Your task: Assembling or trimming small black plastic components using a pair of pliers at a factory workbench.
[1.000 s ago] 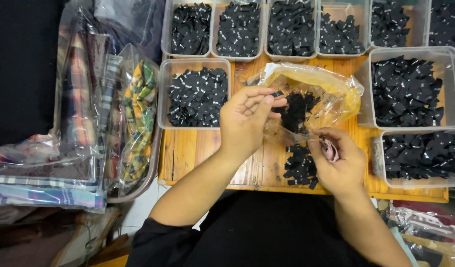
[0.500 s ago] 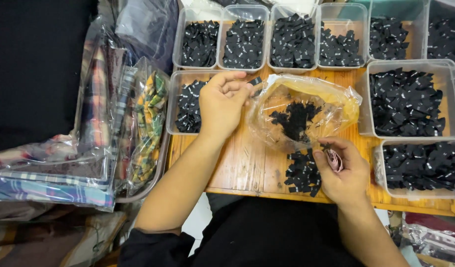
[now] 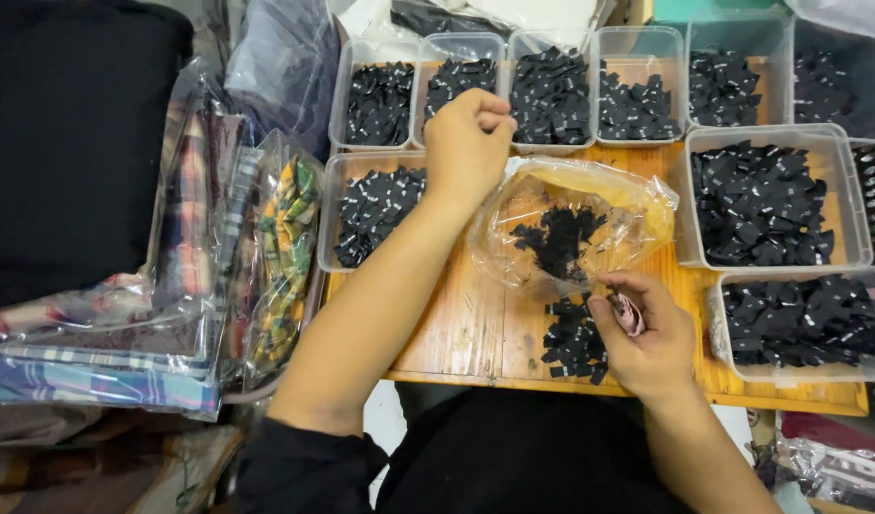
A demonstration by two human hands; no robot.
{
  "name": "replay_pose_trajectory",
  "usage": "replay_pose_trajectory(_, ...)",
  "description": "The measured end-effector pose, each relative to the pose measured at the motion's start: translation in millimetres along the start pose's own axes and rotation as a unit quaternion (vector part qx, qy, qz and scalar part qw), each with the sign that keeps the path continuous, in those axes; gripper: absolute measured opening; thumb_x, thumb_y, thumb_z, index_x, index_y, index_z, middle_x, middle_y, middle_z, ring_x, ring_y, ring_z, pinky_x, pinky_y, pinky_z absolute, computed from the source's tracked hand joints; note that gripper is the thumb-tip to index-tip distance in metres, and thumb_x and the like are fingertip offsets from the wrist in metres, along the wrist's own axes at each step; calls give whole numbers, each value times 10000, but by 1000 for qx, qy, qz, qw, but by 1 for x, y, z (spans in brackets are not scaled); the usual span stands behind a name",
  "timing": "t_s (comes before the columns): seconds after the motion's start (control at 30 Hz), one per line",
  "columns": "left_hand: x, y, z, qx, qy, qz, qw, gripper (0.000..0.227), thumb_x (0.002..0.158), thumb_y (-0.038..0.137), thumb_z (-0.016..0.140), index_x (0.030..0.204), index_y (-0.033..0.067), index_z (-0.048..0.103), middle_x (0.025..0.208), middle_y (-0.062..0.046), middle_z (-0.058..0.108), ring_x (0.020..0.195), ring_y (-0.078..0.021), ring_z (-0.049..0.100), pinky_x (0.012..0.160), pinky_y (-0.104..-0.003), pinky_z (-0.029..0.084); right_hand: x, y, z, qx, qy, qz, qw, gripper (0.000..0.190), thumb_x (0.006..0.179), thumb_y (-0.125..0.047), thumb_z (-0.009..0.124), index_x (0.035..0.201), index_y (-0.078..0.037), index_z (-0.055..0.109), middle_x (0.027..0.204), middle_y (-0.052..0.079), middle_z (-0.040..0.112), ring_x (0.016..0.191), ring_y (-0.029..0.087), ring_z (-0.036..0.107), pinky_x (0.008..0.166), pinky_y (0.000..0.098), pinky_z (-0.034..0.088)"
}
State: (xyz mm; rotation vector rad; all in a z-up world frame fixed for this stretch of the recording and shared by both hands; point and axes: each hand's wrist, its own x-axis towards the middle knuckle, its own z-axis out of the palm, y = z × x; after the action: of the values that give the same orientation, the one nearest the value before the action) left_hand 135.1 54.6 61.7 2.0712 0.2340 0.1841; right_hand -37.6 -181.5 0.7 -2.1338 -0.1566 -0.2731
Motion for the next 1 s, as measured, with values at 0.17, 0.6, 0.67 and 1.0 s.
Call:
replay_pose_trajectory(0.17, 29, -21, 27, 75, -38, 25, 996, 251, 853, 209, 704, 1083, 145, 780, 1068, -29, 804, 994, -203, 755, 938, -349, 559, 3, -4, -14, -27, 2, 4, 1000, 200, 964, -207, 693, 1140, -115, 713, 1007, 11, 740, 860, 135, 672, 793, 266, 509)
replay_pose_trajectory(0.6, -76, 25, -26, -105, -15, 306, 946, 183, 959, 4, 584, 854, 99, 468, 936, -48, 509, 711, -116, 408, 644, -247, 360, 24, 2, -42, -155, -234, 116, 953, 249, 986, -292, 577, 1120, -108, 677, 849, 71, 715, 787, 270, 673, 696, 399, 476)
replay_pose_trajectory(0.67, -79, 15, -20, -146, -61, 281, 947, 175, 961, 18, 631, 868, 105, 511, 915, -44, 604, 731, -93, 507, 627, -217, 390, 22, 9, -38, -182, -269, 110, 939, 237, 980, -318, 578, 1080, -121, 661, 838, 77, 711, 779, 289, 673, 693, 416, 472)
replay_pose_trajectory(1.0, -71, -37, 16, -303, -104, 319, 892, 132, 893, 165, 807, 874, 90, 699, 609, 5, 701, 478, -56, 534, 560, -171, 485, 23, 6, -11, -308, -316, 51, 896, 345, 962, -289, 608, 1276, -207, 724, 985, 101, 793, 978, 325, 750, 814, 413, 578)
